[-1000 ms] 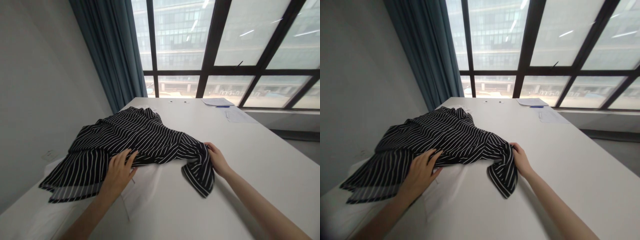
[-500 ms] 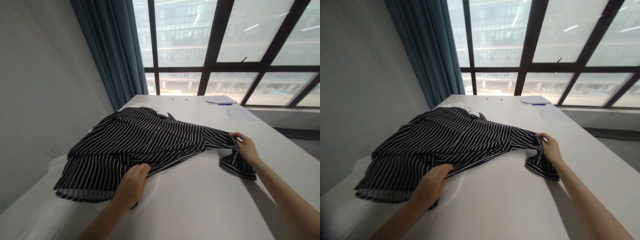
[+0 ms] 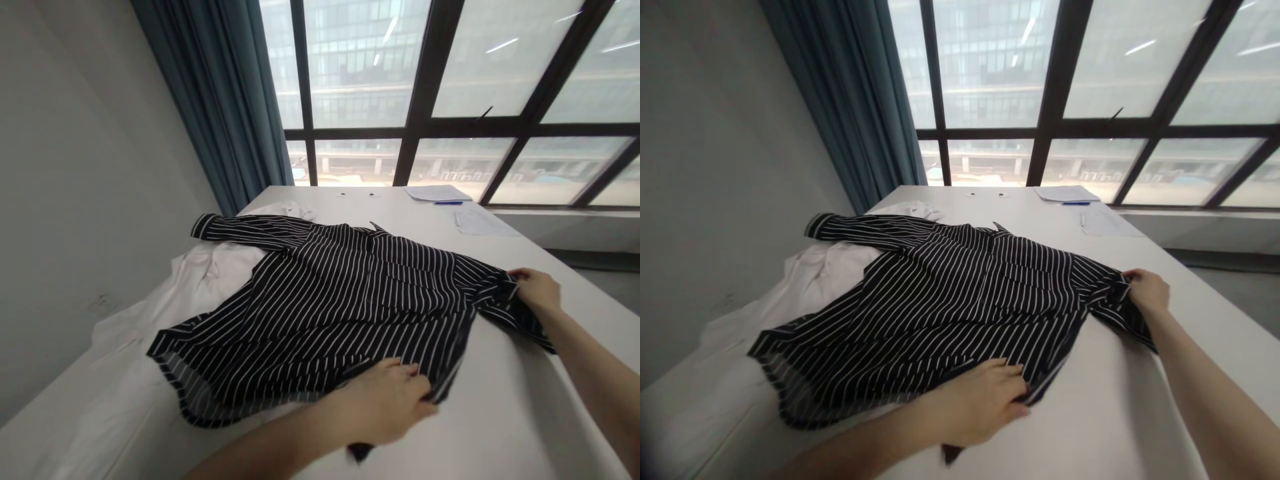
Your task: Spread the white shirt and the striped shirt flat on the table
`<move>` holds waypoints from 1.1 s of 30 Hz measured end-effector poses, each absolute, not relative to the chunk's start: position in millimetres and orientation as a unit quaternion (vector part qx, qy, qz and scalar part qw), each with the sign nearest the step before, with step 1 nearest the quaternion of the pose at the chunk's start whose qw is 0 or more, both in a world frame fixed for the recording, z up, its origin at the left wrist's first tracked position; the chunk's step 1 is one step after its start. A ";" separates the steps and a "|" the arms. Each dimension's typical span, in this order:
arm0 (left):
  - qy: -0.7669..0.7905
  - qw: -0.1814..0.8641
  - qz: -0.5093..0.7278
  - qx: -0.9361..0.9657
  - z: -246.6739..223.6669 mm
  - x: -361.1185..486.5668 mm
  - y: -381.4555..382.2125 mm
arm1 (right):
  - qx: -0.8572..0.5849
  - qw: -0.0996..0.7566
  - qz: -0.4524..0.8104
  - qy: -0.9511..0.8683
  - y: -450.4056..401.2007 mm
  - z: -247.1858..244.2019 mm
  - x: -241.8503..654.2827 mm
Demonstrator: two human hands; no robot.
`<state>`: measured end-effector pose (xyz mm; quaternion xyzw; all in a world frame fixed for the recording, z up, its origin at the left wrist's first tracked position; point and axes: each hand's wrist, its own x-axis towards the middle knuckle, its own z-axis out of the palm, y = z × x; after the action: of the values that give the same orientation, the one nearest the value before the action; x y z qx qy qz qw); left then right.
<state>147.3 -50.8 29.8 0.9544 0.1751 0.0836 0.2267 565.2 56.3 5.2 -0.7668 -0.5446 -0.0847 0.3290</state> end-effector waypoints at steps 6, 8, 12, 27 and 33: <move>0.162 0.294 0.090 0.938 53.6 119.5 -29.4 | -0.780 0.283 -0.123 -0.545 53.6 2.1 519.8; 0.230 0.242 0.118 0.935 59.5 104.0 -9.8 | -0.742 0.277 -0.112 -0.600 49.5 -0.4 486.3; 0.335 0.077 0.105 0.933 54.3 70.0 37.7 | -0.646 0.231 -0.015 -0.727 31.2 -16.2 415.8; 0.462 0.018 0.017 0.886 -6.6 31.9 97.4 | -0.597 0.121 0.015 -0.793 65.1 -41.0 393.0; 0.481 0.034 0.015 0.876 -9.1 39.4 113.7 | -0.567 0.099 0.025 -0.818 95.8 -34.1 405.9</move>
<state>39.4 113.7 -9.1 0.8761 0.4807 0.0153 0.0339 405.9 95.8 -34.1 -0.5665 -0.8177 0.0255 0.0987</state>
